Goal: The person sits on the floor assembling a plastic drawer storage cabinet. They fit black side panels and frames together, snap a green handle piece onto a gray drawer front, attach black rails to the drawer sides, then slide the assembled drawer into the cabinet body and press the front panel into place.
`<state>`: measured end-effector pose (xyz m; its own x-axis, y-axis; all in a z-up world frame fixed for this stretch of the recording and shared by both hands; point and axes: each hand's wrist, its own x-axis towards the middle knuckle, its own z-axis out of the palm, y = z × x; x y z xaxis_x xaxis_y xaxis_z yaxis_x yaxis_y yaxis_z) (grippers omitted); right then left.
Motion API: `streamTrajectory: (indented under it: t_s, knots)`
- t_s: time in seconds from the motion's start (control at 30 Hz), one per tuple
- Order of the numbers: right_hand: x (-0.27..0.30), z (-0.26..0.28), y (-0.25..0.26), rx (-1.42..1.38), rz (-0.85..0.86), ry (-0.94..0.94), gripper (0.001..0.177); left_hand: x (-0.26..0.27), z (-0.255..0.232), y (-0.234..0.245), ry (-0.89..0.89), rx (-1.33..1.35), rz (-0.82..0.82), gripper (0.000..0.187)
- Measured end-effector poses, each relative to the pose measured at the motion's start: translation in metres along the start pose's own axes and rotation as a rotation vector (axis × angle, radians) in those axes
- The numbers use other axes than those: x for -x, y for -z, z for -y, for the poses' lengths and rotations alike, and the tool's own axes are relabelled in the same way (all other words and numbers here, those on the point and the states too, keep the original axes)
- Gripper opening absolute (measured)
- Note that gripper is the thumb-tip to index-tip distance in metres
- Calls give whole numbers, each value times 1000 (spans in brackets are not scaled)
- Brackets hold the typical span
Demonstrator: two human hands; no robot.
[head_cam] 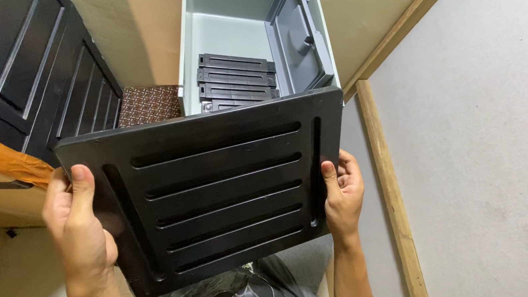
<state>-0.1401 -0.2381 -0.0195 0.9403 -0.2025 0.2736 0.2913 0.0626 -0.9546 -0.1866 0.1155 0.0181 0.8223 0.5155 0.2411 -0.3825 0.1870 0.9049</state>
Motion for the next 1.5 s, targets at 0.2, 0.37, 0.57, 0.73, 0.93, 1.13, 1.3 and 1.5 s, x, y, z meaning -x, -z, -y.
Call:
streamTrajectory:
  t_s: [0.2, 0.37, 0.57, 0.73, 0.93, 1.13, 1.3, 1.5]
  knots:
    - [-2, -14, 16, -22, -7, 40, 37, 2, 4, -2, -7, -16, 53, 24]
    - [7, -48, 42, -1, -107, 41, 54, 17, 25, 24, 22, 84, 28, 53]
    - [12, -79, 59, -427, 117, 184, 62, 29, 57, 61, 98, 533, 327, 69]
    - [31, -62, 58, -446, 24, 202, 56, 37, 43, 49, 208, 263, 263, 52]
    - [46, -43, 60, -167, 47, 344, 44, 29, 20, 48, 845, 224, 132, 62]
    - [42, -40, 83, -121, 226, 441, 39, 37, 48, 70, 861, 83, 252, 69]
    - [58, -8, 64, 98, -43, -31, 48, 61, 63, 91, 754, 352, 272, 79]
    - [66, 20, 39, -167, 55, -306, 43, 64, 70, 95, 633, 247, 295, 81]
